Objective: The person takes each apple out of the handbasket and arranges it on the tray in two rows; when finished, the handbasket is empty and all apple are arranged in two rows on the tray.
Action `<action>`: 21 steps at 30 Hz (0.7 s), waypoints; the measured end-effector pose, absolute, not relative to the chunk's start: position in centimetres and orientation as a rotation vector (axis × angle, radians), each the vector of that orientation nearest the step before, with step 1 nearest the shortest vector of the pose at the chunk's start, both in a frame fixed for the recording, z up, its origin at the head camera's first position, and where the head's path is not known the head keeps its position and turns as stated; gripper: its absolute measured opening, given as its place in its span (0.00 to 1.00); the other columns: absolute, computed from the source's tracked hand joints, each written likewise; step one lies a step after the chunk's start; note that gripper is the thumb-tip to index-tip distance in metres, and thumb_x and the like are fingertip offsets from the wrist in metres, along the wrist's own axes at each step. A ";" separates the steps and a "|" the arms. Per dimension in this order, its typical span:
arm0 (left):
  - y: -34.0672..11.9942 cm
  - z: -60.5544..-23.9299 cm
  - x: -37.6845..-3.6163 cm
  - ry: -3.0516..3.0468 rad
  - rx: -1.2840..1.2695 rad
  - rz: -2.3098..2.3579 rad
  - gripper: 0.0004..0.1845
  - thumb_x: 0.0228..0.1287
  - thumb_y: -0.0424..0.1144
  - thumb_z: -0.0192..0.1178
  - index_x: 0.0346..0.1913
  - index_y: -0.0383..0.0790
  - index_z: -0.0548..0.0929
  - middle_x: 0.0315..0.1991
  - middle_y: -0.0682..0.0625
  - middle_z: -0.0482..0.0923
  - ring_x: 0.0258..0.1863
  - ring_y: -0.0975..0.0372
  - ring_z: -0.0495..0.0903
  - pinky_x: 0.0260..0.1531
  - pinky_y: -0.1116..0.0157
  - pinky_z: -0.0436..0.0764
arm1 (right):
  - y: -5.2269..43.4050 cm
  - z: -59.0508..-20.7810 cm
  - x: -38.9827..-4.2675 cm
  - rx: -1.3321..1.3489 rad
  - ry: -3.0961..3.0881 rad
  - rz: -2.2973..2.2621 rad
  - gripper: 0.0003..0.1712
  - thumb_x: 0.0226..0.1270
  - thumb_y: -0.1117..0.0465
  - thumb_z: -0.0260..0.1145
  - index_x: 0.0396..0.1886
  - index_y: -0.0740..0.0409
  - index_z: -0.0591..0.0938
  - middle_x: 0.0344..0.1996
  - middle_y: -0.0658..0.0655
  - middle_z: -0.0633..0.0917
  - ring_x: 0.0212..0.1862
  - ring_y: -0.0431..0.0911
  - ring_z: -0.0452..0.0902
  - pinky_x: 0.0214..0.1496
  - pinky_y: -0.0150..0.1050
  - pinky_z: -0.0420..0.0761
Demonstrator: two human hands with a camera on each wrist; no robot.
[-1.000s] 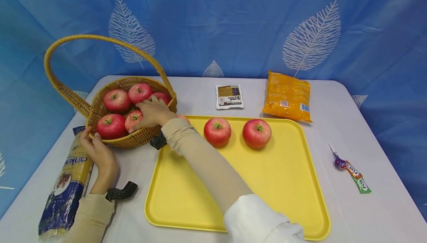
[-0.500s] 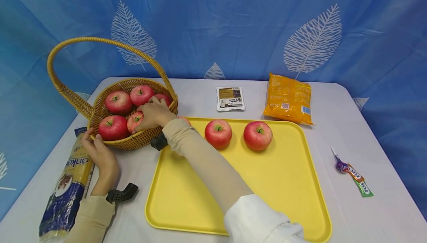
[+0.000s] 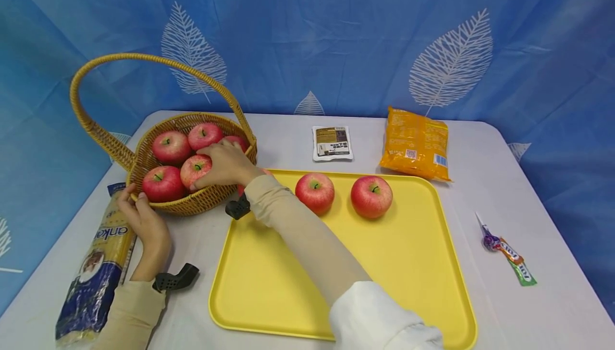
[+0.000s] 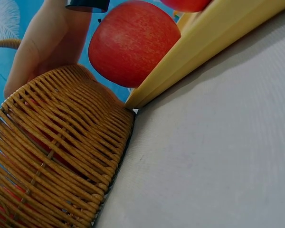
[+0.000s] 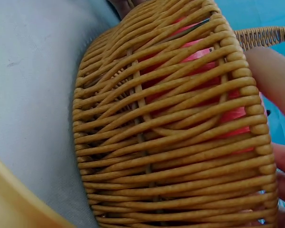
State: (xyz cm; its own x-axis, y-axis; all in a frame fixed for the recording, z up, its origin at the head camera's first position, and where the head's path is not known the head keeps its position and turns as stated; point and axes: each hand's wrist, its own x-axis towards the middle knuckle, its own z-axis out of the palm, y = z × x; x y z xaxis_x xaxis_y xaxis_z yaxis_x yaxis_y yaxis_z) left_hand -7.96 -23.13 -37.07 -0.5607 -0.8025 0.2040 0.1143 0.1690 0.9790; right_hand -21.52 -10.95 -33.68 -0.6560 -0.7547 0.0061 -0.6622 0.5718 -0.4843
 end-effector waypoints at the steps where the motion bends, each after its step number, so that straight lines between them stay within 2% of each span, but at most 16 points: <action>1: -23.1 -37.1 -8.0 -1.676 0.666 -1.497 0.18 0.66 0.32 0.36 0.58 0.37 0.63 0.64 0.44 0.58 0.66 0.63 0.55 0.64 0.75 0.51 | -10.9 -33.7 -21.6 -1.196 2.595 -0.705 0.48 0.41 0.31 0.66 0.64 0.44 0.66 0.63 0.46 0.69 0.65 0.44 0.57 0.68 0.43 0.52; 6: -23.0 -36.8 -7.9 -1.689 0.671 -1.484 0.18 0.66 0.32 0.36 0.58 0.36 0.63 0.64 0.44 0.58 0.66 0.63 0.55 0.64 0.75 0.51 | -10.5 -34.0 -21.7 -1.216 2.524 -0.882 0.49 0.42 0.35 0.68 0.66 0.44 0.64 0.64 0.47 0.67 0.66 0.43 0.59 0.69 0.41 0.56; 13: -22.9 -36.8 -8.0 -1.687 0.675 -1.483 0.18 0.66 0.32 0.37 0.58 0.34 0.63 0.63 0.43 0.59 0.66 0.63 0.55 0.64 0.75 0.51 | -10.0 -34.3 -21.8 -1.113 2.405 -1.124 0.50 0.41 0.39 0.71 0.66 0.43 0.63 0.64 0.48 0.65 0.63 0.42 0.61 0.60 0.38 0.70; 21: -22.8 -36.6 -7.9 -1.690 0.690 -1.485 0.19 0.66 0.32 0.37 0.59 0.34 0.62 0.64 0.44 0.58 0.66 0.63 0.54 0.64 0.75 0.51 | -9.5 -33.9 -21.6 -1.060 2.358 -1.292 0.48 0.42 0.45 0.72 0.66 0.44 0.64 0.61 0.50 0.66 0.58 0.43 0.66 0.56 0.38 0.73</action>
